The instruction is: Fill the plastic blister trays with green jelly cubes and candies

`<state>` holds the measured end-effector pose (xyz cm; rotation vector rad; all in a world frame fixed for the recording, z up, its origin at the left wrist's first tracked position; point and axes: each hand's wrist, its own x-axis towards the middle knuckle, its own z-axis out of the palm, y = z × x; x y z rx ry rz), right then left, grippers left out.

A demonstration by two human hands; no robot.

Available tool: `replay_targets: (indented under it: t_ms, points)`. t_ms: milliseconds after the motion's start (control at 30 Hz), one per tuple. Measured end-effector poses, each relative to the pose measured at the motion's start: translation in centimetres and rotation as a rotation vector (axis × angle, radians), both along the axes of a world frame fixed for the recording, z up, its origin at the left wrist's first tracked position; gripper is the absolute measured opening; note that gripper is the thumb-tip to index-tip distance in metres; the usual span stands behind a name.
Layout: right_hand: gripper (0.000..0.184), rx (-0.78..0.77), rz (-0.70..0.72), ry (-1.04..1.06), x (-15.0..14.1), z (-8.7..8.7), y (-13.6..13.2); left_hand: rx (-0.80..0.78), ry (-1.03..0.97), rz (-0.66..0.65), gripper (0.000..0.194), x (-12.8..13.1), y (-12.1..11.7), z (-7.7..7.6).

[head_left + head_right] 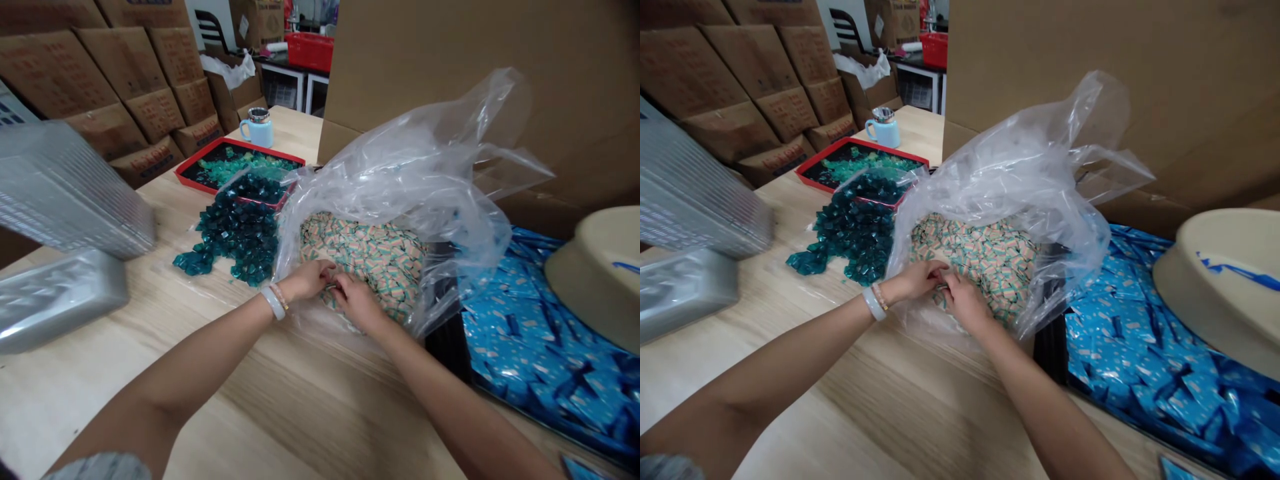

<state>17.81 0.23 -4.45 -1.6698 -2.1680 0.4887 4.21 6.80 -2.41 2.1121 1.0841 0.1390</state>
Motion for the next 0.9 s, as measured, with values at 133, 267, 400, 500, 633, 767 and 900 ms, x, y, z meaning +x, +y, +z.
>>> replay_targets:
  t_ms: [133,267,400,500,633,767,900]
  points:
    - [0.014,-0.021,-0.022,-0.039,-0.2,0.1,0.1,-0.049,-0.038,0.049,0.055,-0.4,-0.1,0.0]
    - [0.008,0.034,-0.022,-0.087,-0.3,0.3,0.3,-0.036,-0.094,0.110,0.041,-0.8,-0.5,0.3]
    - [0.009,0.037,-0.031,-0.094,-0.5,0.8,0.9,0.006,-0.162,0.129,0.027,-1.3,-0.9,0.2]
    - [0.012,-0.026,-0.055,-0.085,-0.7,0.8,1.5,0.001,-0.190,0.185,0.029,-1.3,-1.0,-0.2]
    - [0.018,-0.057,-0.045,0.024,-0.8,0.5,1.8,-0.003,-0.223,0.174,0.025,-0.9,-1.1,-0.8]
    - [0.025,-0.068,-0.058,0.162,-0.5,0.2,1.7,0.071,-0.281,0.249,0.022,-0.4,-1.5,-1.4]
    - [0.022,-0.027,-0.037,0.221,-0.3,-0.2,1.5,0.071,-0.266,0.325,0.020,-0.1,-1.6,-1.8]
